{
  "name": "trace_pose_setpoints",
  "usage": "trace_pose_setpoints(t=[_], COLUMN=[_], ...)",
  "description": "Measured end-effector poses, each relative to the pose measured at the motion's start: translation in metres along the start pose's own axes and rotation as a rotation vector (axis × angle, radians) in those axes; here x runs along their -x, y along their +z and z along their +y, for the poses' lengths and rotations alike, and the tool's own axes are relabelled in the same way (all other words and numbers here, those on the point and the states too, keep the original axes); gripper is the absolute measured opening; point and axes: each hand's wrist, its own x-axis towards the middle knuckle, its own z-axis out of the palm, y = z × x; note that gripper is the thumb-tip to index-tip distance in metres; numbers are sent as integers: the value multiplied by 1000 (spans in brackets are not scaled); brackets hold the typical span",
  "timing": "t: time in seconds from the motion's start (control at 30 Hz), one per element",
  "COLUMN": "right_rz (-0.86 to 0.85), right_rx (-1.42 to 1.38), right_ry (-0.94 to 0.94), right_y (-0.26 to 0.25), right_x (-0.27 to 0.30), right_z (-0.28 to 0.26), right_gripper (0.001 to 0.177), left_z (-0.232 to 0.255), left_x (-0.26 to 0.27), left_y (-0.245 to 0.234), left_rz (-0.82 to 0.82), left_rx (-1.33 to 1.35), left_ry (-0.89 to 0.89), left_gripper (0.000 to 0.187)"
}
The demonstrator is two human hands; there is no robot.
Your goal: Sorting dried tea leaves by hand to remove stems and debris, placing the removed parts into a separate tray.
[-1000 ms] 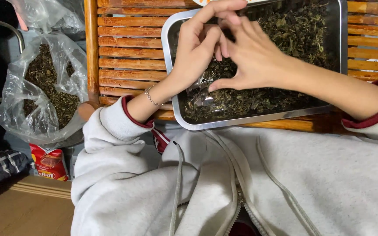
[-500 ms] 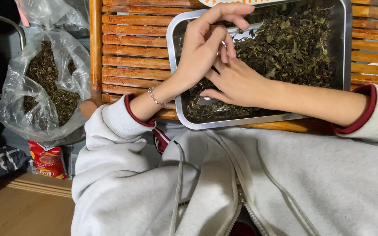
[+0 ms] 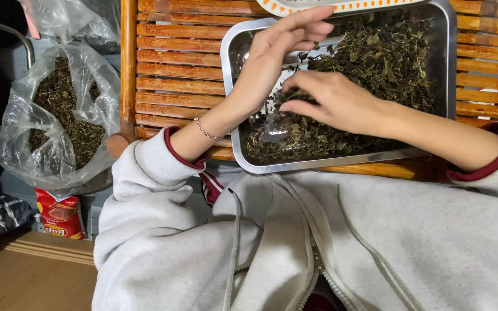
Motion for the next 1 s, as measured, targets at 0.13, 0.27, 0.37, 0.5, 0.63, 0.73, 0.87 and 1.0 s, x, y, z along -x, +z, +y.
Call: trace_pose_setpoints(t=[0.13,0.27,0.37,0.5,0.63,0.73,0.87,1.0], right_rz=[38,92,136,165,191,201,198,225], right_rx=[-111,-82,-66,-84,-76,-53,-79,-30], right_ry=[2,-106,-135,-136,-145,-166,-140,-160], right_y=[-21,-26,-29,-28,-29,-34,-39,-42], right_x=[2,-2,-10,-17,-15,-12,-8,-2], right_z=[-16,-21,-17,-15,-16,-14,-14,-12], right_gripper=[31,32,31,24,22,22,22,25], left_z=[-4,-18,-27,-46,-37,-33,-29,-15], left_x=[1,-2,0,6,4,3,0,-1], left_y=[2,8,12,8,10,12,13,15], left_rz=[-68,-165,158,70,91,160,185,234], left_rx=[382,793,789,999,964,989,955,776], left_ry=[-225,-447,-907,-800,-768,-790,-801,-895], left_gripper=[46,55,43,31,27,18,24,22])
